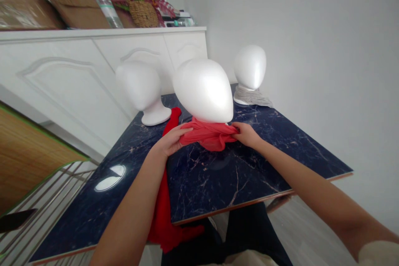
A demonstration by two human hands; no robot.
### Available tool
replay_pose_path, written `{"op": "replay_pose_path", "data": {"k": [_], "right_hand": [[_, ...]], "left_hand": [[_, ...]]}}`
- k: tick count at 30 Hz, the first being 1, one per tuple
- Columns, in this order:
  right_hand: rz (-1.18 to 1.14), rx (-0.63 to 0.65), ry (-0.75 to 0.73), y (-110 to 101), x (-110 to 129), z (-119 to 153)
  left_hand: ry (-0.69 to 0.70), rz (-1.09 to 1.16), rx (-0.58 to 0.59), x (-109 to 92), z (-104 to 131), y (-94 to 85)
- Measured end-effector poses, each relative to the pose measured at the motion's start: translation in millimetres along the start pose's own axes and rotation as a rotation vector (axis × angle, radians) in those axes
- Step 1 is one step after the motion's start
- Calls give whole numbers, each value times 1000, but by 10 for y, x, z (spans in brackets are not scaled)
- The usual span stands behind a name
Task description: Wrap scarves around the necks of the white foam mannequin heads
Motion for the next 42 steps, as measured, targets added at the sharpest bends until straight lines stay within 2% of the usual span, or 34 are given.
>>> {"op": "replay_pose_path", "data": {"k": [3, 6, 8, 11, 17, 19, 21, 24, 27, 29, 31, 34, 36, 39, 42], "right_hand": [[61, -1, -19, -18, -14, -9], [95, 9, 0, -22, -40, -29], [117, 6, 2, -21, -46, -42], [147, -8, -4, -15, -47, -56], [117, 7, 0, -8, -70, -74], [104, 16, 16, -18, -85, -78], [88, 21, 29, -33, -98, -79], [36, 38, 57, -47, -119, -80], [-66, 84, 120, -31, -159, -87], [-109, 85, 155, -22, -185, -98], [-109, 51, 160, -24, -198, -114], [-75, 21, 120, -32, -189, -143], [-50, 22, 96, -45, -179, -165], [-20, 34, 89, -82, -176, -200], [31, 55, 93, -119, -173, -237]], "left_hand": [[-123, -141, -89, -3, 9, -58], [-174, -284, -81, -20, 33, -78], [-114, -242, -38, -20, 31, -55], [12, -54, 18, 21, 0, 10], [114, 133, -55, 72, -44, 104], [71, 122, -54, 59, -26, 101], [-31, 35, -32, 45, 11, 49], [-177, -203, 25, -5, 89, -121], [-207, -329, 62, -65, 148, -300], [-150, -285, 57, -78, 161, -348], [-42, -170, 29, -69, 159, -322], [104, 27, -31, -40, 144, -194], [142, 101, -51, -28, 125, -99], [99, 103, -33, -19, 93, -44], [-43, 45, -98, 4, 90, -182]]}}
Point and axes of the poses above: each hand's wrist, its own z-axis away from the middle knuckle, its own y-axis out of the palm, x = y × z, the point moved 4 cm from there along -z, towards the middle knuckle, and after that the axes turned 3 degrees about z, right-handed, at the moved point
